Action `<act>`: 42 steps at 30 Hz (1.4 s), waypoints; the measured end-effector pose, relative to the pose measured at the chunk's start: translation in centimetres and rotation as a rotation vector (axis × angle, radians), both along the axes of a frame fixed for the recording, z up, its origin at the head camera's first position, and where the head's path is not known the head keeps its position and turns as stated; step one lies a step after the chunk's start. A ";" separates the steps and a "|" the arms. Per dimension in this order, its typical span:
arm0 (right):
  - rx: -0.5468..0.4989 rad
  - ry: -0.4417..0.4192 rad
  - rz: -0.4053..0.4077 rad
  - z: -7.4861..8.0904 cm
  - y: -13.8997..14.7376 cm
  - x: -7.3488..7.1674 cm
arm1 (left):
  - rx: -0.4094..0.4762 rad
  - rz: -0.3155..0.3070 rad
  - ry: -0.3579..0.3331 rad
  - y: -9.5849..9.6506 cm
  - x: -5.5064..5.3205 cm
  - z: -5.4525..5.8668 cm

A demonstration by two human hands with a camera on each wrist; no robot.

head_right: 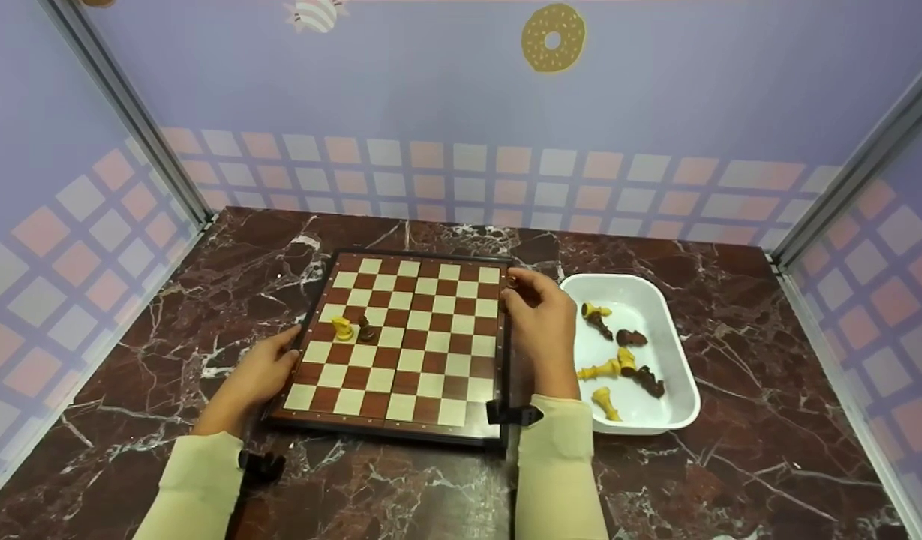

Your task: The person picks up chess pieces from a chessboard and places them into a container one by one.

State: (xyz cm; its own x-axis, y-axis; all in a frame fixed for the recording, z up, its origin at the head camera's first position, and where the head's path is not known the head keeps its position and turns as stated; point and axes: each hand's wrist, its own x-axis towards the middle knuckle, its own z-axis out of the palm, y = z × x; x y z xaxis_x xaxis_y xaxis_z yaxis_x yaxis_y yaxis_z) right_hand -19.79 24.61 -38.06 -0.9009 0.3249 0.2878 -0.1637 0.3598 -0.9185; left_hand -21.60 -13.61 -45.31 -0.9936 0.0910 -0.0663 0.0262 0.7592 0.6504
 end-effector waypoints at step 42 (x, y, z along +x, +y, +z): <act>-0.103 -0.056 -0.272 -0.5 5.6 0.4 | -0.016 0.005 0.016 0.1 0.0 0.1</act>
